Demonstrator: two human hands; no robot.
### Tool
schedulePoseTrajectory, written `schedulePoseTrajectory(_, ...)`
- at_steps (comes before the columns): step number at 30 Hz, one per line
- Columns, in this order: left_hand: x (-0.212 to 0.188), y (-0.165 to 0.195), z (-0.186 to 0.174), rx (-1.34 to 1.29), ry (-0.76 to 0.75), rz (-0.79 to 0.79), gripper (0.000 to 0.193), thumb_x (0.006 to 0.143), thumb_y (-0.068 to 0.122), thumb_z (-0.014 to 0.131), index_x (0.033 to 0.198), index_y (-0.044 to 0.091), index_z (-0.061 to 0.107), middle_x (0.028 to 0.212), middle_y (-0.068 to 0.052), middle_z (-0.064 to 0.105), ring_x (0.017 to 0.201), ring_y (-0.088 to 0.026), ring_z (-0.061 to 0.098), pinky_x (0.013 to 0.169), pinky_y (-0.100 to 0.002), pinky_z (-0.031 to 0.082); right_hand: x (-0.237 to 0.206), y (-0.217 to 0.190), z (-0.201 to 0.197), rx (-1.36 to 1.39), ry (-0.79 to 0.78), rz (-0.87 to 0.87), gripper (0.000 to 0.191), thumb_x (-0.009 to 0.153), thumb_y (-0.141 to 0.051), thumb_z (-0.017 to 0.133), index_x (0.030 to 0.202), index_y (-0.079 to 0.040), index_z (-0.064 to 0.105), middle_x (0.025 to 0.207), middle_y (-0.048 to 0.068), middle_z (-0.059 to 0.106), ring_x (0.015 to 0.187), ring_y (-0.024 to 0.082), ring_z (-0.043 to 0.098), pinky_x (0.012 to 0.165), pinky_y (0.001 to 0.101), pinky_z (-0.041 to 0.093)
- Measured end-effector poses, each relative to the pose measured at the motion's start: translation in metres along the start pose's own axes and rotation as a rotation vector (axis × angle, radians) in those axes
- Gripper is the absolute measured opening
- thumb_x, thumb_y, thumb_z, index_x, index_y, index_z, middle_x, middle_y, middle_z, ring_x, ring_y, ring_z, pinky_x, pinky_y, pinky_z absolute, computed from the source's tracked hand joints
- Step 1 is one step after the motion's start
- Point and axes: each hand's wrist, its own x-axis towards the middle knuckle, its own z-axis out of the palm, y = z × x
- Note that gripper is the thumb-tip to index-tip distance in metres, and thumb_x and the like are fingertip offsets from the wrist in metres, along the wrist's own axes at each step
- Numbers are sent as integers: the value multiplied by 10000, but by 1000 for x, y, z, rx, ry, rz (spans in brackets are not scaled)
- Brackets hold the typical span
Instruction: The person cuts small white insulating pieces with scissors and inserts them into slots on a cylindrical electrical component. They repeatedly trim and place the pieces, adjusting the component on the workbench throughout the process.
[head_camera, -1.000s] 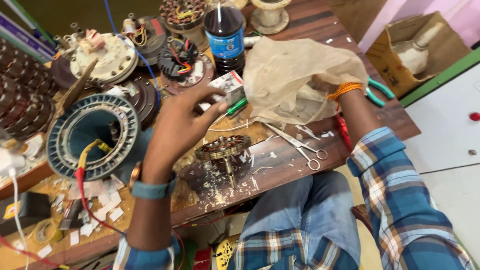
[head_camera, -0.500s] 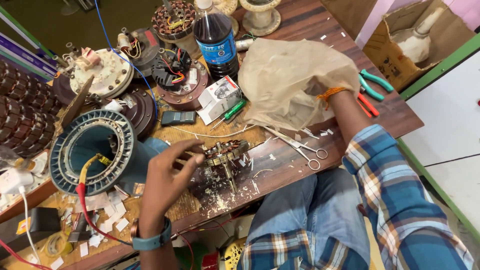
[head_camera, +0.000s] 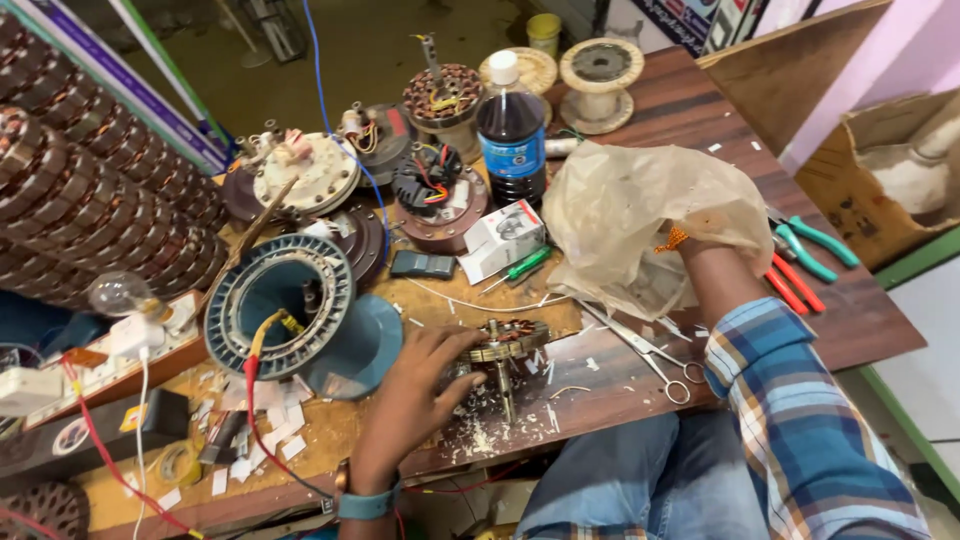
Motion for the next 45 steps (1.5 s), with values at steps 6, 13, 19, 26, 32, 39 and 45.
schedulePoseTrajectory(6,6,5,6,78,49,48,503,833,192,785,1307,126,630,1224,-74,659,1102,-325,573,938,-436,497,0,-8,2,30,-5,-1,366,971,-313,646,1287,-129,662,1279,123,689,1143,274,654,930,389,531)
schedulePoseTrajectory(13,11,8,15,116,80,17,529,798,126,789,1301,125,626,1145,-84,655,1093,-355,527,930,-460,478,-3,-1,-2,55,-6,5,354,974,-286,649,1285,-119,656,1274,122,687,1130,267,658,914,377,538)
schedulePoseTrajectory(19,10,12,24,130,115,-15,503,790,113,798,1268,137,642,1136,-89,652,1115,-377,513,931,-490,472,-6,-1,3,88,-3,12,344,976,-264,651,1283,-110,650,1270,122,686,1119,260,661,900,367,545)
schedulePoseTrajectory(26,10,14,29,122,165,-30,482,764,58,783,1221,133,653,1149,-76,658,1118,-377,519,944,-487,482,-18,9,0,125,2,28,332,979,-238,653,1281,-100,644,1266,122,684,1106,252,665,884,355,552)
schedulePoseTrajectory(32,9,14,29,122,168,-27,494,751,14,774,1217,129,655,1147,-75,655,1116,-378,520,929,-487,485,-35,11,6,152,-5,50,323,981,-216,656,1279,-92,638,1262,122,682,1095,245,668,871,345,558)
schedulePoseTrajectory(39,9,13,37,193,186,-47,457,782,-9,760,1203,133,657,1124,-63,643,1072,-368,522,882,-477,495,-32,28,7,197,32,83,314,983,-190,658,1277,-82,632,1257,121,681,1082,237,672,855,333,566)
schedulePoseTrajectory(45,8,18,39,187,238,-17,490,744,-35,752,1197,122,651,1114,-63,641,1089,-369,525,889,-490,492,-30,40,11,243,54,123,306,986,-167,660,1275,-73,626,1254,121,679,1071,231,675,841,322,572)
